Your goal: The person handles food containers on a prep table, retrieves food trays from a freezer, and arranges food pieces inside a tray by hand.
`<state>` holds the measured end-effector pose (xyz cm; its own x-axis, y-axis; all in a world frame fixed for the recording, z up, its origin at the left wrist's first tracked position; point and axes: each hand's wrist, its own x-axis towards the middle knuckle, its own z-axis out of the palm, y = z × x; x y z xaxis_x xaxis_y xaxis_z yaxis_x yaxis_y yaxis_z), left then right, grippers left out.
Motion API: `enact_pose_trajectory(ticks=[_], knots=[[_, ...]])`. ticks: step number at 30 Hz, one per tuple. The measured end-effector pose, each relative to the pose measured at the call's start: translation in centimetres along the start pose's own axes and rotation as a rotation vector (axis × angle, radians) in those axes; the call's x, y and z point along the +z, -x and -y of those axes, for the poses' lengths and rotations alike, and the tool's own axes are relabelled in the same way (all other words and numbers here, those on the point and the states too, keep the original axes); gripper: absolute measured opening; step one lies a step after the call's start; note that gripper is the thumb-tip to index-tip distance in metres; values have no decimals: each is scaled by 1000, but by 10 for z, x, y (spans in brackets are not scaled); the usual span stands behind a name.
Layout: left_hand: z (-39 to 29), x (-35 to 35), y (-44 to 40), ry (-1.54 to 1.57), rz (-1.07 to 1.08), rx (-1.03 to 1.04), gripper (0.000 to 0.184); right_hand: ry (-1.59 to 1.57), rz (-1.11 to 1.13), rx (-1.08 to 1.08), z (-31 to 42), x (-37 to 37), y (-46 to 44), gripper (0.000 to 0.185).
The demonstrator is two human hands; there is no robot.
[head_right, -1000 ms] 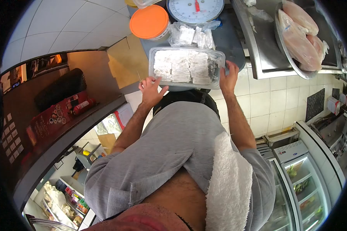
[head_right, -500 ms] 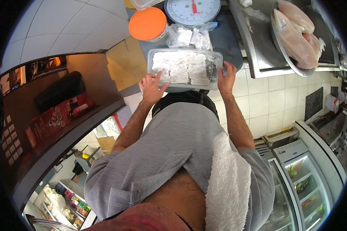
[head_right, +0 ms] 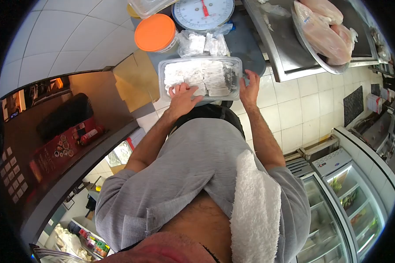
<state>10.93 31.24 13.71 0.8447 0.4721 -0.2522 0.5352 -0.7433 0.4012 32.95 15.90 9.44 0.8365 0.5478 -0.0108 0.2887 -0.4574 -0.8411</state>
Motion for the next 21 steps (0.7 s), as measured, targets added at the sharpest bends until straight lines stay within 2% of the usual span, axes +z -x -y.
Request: enact_pose_trajectory(ticks=[3, 5, 6, 9, 11, 12, 14, 15, 17, 18, 20, 21], knots=[[-6, -4, -8, -30, 69, -40, 45, 17, 11, -1, 1, -3, -1, 37], [-7, 2, -19, 107, -107, 102, 46, -15, -8, 9, 0, 1, -6, 36], [-10, 1, -24, 105, -112, 106, 46, -16, -12, 5, 5, 3, -11, 36], [-8, 0, -42, 129, -36, 103, 54, -36, -9, -21, 23, 10, -35, 41], [13, 9, -64, 279, -505, -193, 62, 32, 61, -57, 37, 17, -54, 53], [14, -5, -70, 304, -504, -272, 69, 33, 57, -57, 39, 23, -63, 53], [15, -12, -89, 244, -472, -351, 70, 127, 126, -127, 45, 41, -84, 81], [17, -16, -100, 182, -443, -429, 72, 124, 122, -130, 53, 48, -93, 81], [17, -19, -120, 181, -423, -414, 78, 288, 329, 64, 75, 58, -109, 102], [17, -18, -130, 78, -478, -397, 80, 286, 324, 63, 79, 65, -115, 102], [20, -17, -150, -24, -529, -383, 82, 327, 463, 159, 86, 75, -121, 111], [21, -21, -161, 157, -332, -452, 83, 327, 463, 158, 84, 79, -124, 111]])
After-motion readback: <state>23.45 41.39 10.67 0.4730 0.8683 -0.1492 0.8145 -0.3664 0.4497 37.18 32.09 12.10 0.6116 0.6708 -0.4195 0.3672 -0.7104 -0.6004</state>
